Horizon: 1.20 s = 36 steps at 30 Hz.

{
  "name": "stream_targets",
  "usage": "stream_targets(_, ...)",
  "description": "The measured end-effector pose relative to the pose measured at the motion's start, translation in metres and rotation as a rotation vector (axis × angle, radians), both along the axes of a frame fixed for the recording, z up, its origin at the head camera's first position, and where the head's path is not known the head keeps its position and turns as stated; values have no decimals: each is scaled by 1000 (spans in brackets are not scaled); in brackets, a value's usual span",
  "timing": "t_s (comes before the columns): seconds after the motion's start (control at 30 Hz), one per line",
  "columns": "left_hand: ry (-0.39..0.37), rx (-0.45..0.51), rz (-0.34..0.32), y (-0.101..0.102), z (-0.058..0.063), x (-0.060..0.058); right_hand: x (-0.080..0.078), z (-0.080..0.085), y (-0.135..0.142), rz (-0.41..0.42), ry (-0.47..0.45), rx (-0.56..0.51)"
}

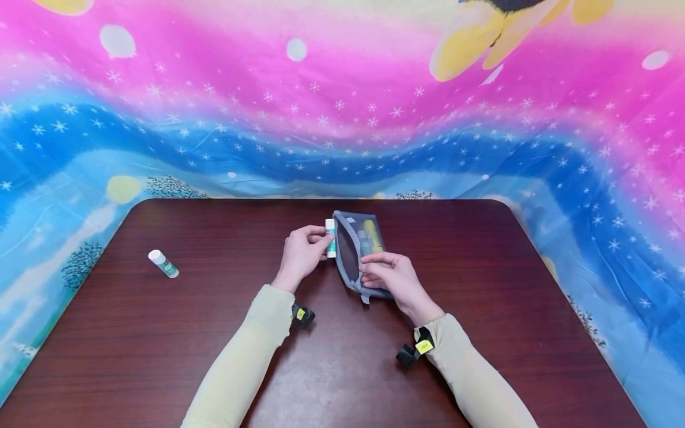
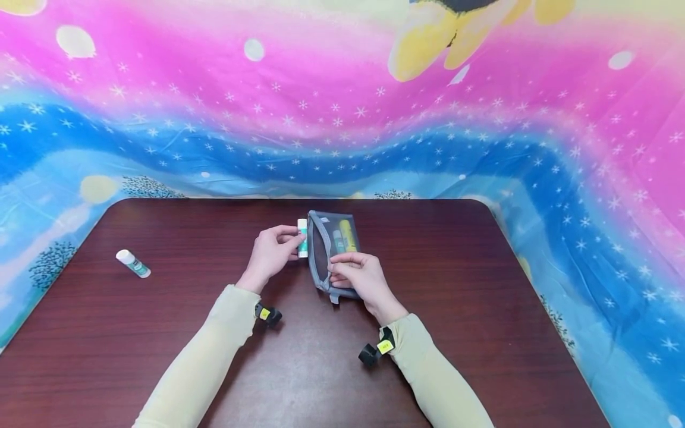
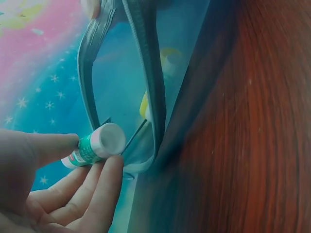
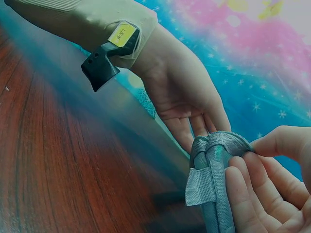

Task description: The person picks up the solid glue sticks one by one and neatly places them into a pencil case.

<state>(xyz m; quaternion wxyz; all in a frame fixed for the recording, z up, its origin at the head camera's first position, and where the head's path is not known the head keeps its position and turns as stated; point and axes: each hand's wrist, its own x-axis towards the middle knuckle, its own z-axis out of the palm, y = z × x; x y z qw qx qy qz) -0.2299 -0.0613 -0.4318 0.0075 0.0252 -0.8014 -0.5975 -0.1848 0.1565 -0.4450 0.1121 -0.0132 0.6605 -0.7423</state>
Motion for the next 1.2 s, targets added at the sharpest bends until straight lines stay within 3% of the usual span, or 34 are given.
stream_targets(0.33,-76,-6,-21,13,-2,0,1,2,0,2,-10,3)
stream_targets(0.87,-115,-63,-65,17,-4,-1,1,0,0,-2,3,-5)
stream_targets(1.2,-35,-77,-42,2,5,2,0,2,-1,-7,7,-14)
